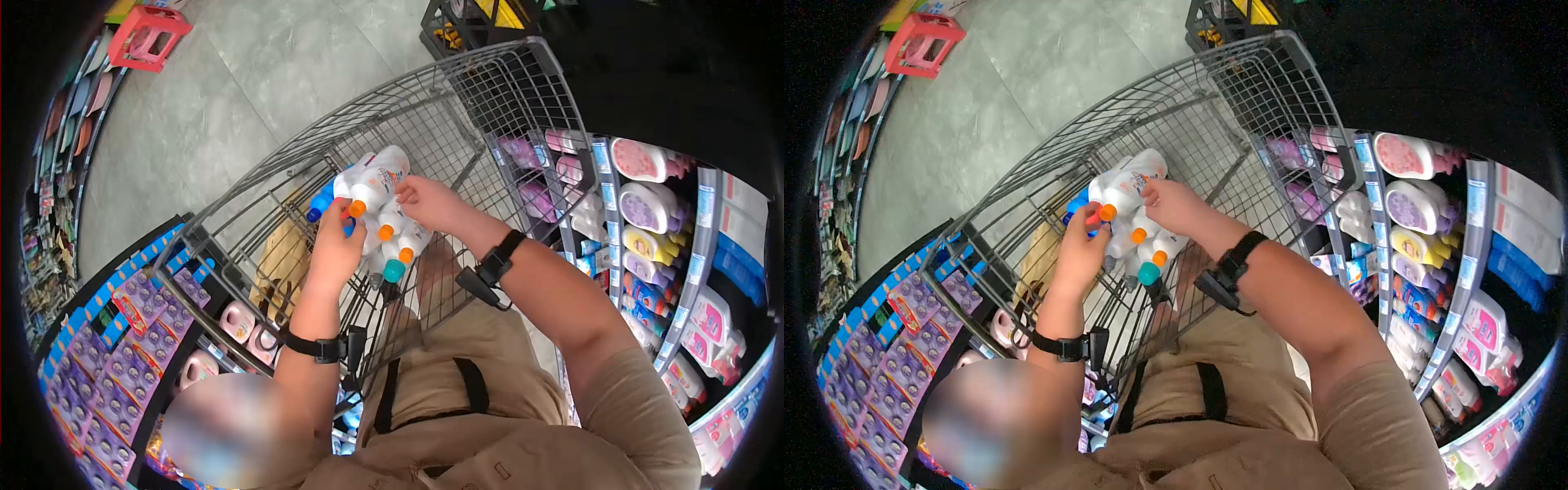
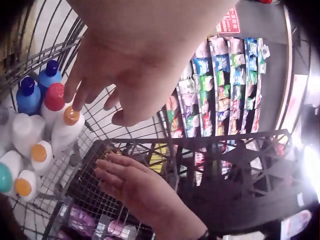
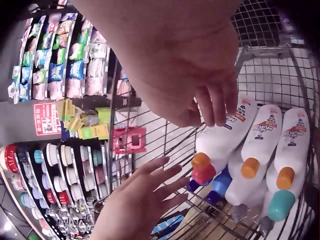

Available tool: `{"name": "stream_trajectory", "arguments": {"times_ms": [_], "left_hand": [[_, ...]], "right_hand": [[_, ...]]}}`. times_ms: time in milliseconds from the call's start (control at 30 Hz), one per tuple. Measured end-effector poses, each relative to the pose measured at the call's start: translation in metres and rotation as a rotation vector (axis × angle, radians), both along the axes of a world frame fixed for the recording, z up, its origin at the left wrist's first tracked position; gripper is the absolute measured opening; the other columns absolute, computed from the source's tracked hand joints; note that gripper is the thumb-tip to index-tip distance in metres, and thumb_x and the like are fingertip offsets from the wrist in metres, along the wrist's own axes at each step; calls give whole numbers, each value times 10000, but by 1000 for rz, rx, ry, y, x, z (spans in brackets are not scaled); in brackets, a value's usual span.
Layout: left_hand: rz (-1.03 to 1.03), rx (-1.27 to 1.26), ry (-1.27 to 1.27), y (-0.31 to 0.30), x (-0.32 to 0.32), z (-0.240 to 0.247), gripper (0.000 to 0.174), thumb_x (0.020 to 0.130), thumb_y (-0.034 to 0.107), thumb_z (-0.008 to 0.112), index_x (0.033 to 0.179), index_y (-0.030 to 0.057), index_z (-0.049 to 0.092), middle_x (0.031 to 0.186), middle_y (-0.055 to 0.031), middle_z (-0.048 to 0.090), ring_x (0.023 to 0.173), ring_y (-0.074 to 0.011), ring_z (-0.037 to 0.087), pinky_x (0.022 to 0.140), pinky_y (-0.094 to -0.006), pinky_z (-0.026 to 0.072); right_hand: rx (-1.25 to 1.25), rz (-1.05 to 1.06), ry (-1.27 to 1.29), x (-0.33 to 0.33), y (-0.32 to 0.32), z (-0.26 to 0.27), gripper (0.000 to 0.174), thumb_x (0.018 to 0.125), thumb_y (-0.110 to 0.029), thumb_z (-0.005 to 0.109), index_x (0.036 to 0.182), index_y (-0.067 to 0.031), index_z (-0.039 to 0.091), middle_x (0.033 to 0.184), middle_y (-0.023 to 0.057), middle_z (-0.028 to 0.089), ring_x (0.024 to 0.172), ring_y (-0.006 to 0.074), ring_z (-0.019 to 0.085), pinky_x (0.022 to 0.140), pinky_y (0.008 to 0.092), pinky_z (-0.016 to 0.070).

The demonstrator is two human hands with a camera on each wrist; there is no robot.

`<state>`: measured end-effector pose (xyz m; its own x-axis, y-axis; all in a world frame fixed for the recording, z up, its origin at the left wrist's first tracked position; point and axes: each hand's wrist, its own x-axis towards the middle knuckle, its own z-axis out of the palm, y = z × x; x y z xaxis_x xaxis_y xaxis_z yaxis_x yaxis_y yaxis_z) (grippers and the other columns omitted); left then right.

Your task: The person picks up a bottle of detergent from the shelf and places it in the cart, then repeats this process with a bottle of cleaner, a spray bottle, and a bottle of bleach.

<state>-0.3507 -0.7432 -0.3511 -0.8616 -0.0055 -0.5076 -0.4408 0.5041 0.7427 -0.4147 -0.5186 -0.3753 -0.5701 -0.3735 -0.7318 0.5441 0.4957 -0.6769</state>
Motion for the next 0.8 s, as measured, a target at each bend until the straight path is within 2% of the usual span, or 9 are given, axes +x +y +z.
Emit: {"name": "stream_trajectory", "arguments": {"times_ms": [33,100,167,267,500,567,600,733,800], "left_hand": [[-8,-7,-15,1,-3,-11,446,960,78,645,1377,-28,528,1339,-177,604,1093,-265,666,894,-363,545],[24,-64,-16,7,-7,-28,485,901,94,682,1338,-54,529,1274,-262,614,1110,-367,655,969,-426,521],[21,-116,-32,10,-10,-36,487,900,96,681,1334,-65,530,1257,-271,624,1119,-386,650,975,-436,518],[29,-142,-51,11,-10,-48,487,899,101,677,1329,-78,534,1215,-283,646,1135,-409,645,986,-453,513],[-18,-188,-96,29,-25,-41,569,896,128,688,1394,-51,479,1295,-322,535,1137,-439,587,982,-460,508],[71,-179,-198,41,-36,-32,593,895,145,702,1404,-49,468,1261,-323,544,1171,-433,561,990,-465,499],[51,-201,-114,39,-30,-46,638,890,153,716,1432,-46,447,1270,-335,535,1108,-439,587,970,-458,510],[56,-153,-76,45,-32,-63,676,884,148,726,1461,-38,426,1279,-332,562,1087,-428,622,956,-441,522],[132,-29,-216,47,-41,-61,695,888,159,746,1478,-27,428,1282,-316,607,1094,-387,655,958,-415,523]], "right_hand": [[23,44,74,-1,-6,-15,370,869,-79,697,1230,-30,632,1117,132,701,1054,224,680,918,355,557],[44,71,131,-3,-14,-39,397,847,-72,710,1234,-36,629,1117,147,697,1089,260,678,934,373,554],[133,189,464,2,-21,-54,518,781,-81,740,1283,-37,619,1207,169,645,1107,335,655,949,421,537],[62,156,487,4,-34,-60,602,767,-53,747,1346,-48,586,1335,175,567,1226,354,584,1010,446,501],[205,357,544,9,-55,-67,792,782,-67,764,1512,-99,459,1569,151,404,1436,351,420,1182,465,377],[191,341,615,10,-55,-78,795,807,-44,728,1540,-125,433,1604,144,371,1490,339,356,1218,470,328],[180,308,610,9,-54,-80,777,818,-30,702,1539,-138,434,1607,131,375,1496,340,352,1216,468,334],[173,280,603,4,-42,-91,789,808,-31,713,1538,-138,436,1601,116,390,1489,337,363,1215,465,337],[124,274,629,0,-35,-102,840,763,-41,762,1533,-139,440,1592,105,409,1480,330,380,1209,463,350]]}}
